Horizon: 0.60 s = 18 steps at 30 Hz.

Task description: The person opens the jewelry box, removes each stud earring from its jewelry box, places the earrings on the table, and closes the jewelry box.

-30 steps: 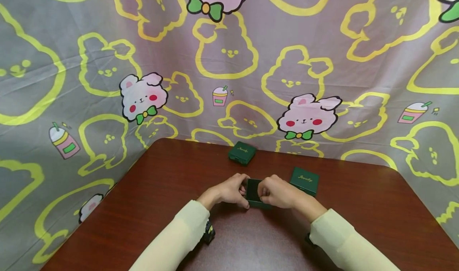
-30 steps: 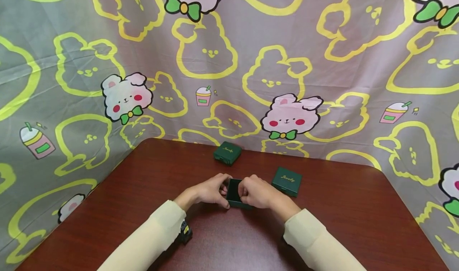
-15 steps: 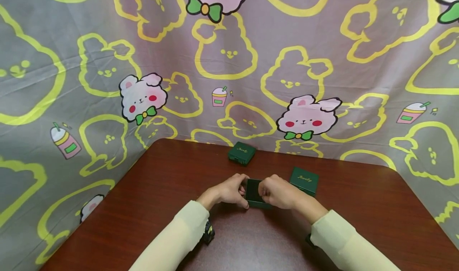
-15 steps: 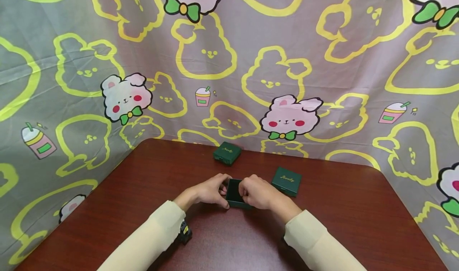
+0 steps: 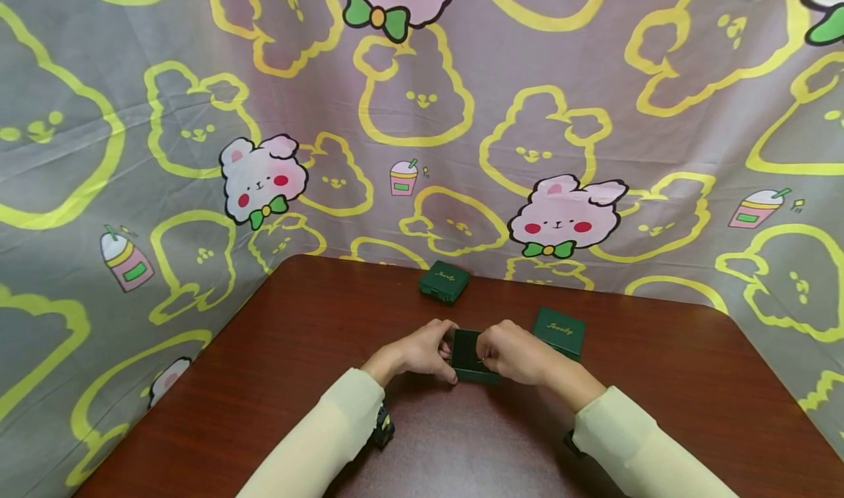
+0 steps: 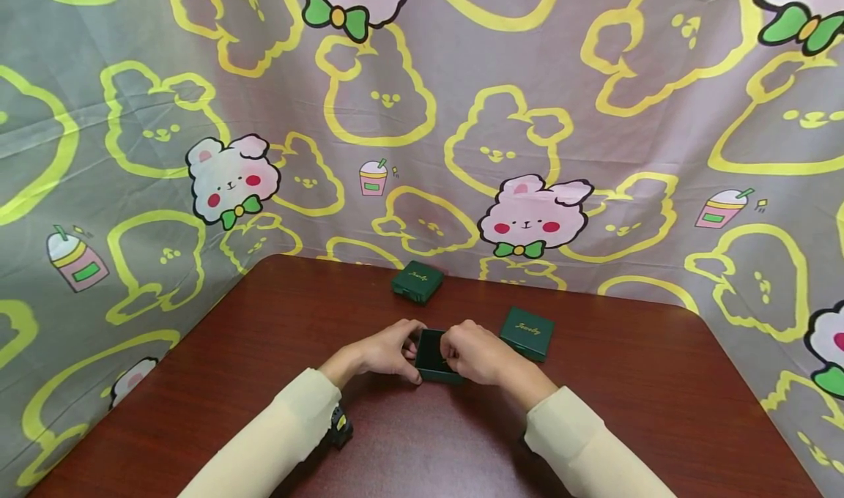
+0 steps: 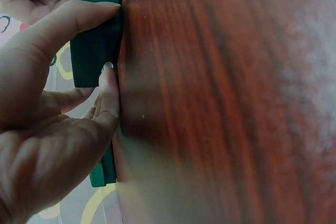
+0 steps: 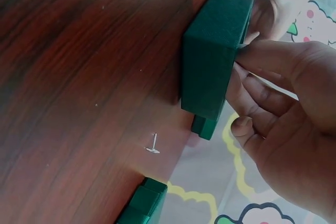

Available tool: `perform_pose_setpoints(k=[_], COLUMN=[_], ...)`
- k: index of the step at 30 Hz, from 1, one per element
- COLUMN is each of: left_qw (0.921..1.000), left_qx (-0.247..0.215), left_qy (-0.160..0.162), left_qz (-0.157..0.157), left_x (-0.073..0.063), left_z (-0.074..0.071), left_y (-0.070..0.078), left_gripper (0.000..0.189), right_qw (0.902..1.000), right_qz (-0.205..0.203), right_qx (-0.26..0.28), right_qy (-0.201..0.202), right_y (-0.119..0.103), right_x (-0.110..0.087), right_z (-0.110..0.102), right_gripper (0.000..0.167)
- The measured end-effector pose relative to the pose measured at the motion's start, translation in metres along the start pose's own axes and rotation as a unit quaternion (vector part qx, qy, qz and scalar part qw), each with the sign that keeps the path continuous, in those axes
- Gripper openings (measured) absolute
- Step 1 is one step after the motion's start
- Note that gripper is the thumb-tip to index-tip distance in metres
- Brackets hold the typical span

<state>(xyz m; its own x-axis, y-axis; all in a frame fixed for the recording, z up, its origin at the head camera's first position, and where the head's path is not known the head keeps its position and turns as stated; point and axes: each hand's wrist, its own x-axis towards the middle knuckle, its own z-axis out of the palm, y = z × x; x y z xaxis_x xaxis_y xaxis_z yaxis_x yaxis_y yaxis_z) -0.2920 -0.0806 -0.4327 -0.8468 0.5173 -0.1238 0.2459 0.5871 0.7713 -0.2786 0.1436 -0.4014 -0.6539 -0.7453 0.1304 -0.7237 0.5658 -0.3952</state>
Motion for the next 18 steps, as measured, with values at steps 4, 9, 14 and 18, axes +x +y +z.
perform_pose_setpoints(k=[4,9,14,18], left_qw=[1.0000,1.0000,1.0000,0.9999], left_qx=[0.001,0.004,0.004,0.003], left_qy=[0.001,0.004,0.005,0.005], left_qz=[-0.001,0.004,0.006,0.010], left_x=[0.000,0.001,0.003,0.003], left_z=[0.000,0.001,0.001,0.002], left_y=[0.000,0.001,-0.001,-0.002], left_gripper=[0.074,0.074,0.075,0.074], right_qw=[1.0000,0.9999,0.9995,0.9988], right_qz=[-0.007,-0.015,-0.027,-0.040], right_qx=[-0.002,0.000,0.005,0.004], right_qy=[0.002,0.007,0.018,0.029], right_y=[0.002,0.003,0.005,0.006], right_x=[0.000,-0.001,-0.005,-0.007], right_z=[-0.002,-0.006,-0.009,-0.011], right_gripper=[0.017,0.013,0.012,0.013])
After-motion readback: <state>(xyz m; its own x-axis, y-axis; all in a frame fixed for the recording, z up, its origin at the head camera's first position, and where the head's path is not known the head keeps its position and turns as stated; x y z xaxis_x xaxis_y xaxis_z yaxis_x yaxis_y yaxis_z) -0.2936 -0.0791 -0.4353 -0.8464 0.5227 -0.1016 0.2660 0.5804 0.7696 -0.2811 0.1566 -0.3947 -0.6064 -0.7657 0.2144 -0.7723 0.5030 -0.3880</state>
